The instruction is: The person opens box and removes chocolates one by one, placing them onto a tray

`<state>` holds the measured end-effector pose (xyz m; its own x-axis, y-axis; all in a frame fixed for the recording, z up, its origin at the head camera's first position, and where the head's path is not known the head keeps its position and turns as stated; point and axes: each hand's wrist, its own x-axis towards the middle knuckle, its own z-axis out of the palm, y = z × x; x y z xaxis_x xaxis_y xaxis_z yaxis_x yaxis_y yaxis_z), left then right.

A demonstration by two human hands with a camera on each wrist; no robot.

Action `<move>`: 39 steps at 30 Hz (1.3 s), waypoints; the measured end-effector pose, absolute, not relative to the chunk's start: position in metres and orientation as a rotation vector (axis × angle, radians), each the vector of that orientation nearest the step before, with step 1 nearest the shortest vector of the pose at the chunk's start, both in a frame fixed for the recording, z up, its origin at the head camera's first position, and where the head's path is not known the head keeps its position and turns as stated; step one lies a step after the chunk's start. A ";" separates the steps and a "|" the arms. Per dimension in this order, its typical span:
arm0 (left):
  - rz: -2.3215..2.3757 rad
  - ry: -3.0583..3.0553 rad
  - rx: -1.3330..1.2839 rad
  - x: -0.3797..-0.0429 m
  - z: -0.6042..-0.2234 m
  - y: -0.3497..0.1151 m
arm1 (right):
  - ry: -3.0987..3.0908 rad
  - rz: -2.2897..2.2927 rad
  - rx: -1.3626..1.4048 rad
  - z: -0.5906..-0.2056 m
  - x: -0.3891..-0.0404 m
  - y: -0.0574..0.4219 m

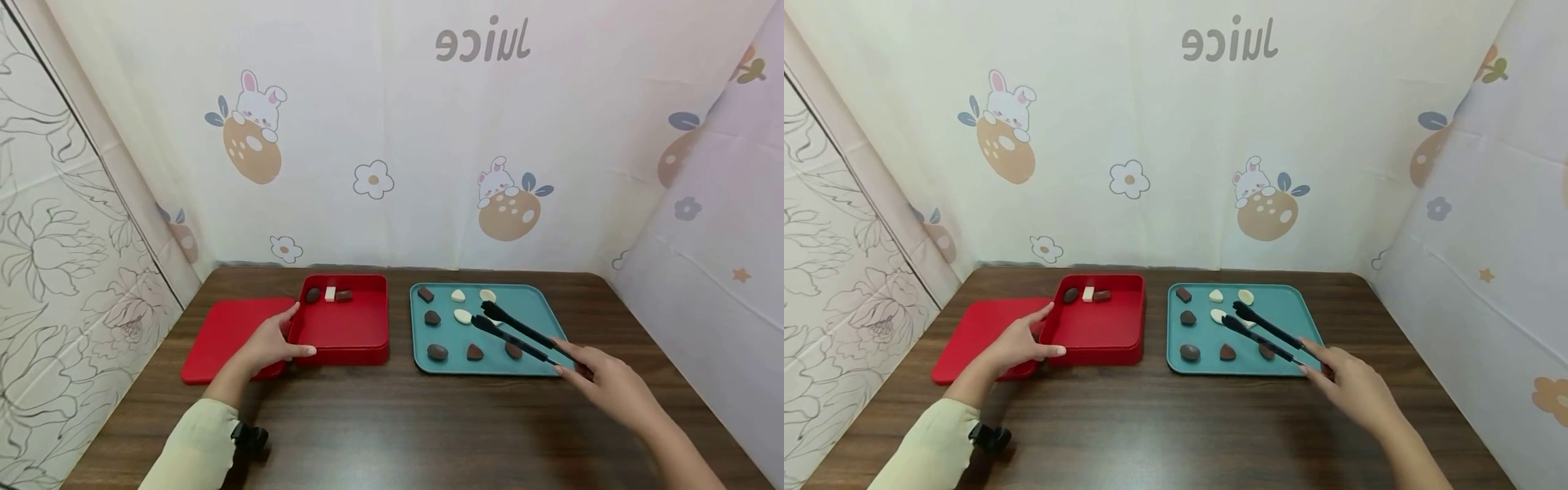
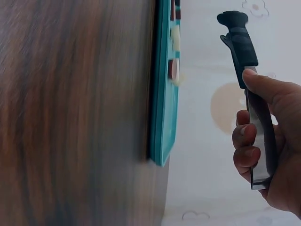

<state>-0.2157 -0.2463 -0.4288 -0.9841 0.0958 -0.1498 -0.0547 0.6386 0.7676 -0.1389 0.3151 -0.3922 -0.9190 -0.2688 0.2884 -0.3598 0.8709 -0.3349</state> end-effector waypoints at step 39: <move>1.003 2.632 0.024 -0.237 -0.400 -0.238 | -2.883 0.651 0.788 -0.360 -0.209 0.199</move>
<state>-0.2370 -0.2382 -0.4000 -0.9475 0.1293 -0.2924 -0.0980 0.7530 0.6506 -0.2089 0.1989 -0.3599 -0.8641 -0.4670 0.1876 -0.5023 0.7772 -0.3790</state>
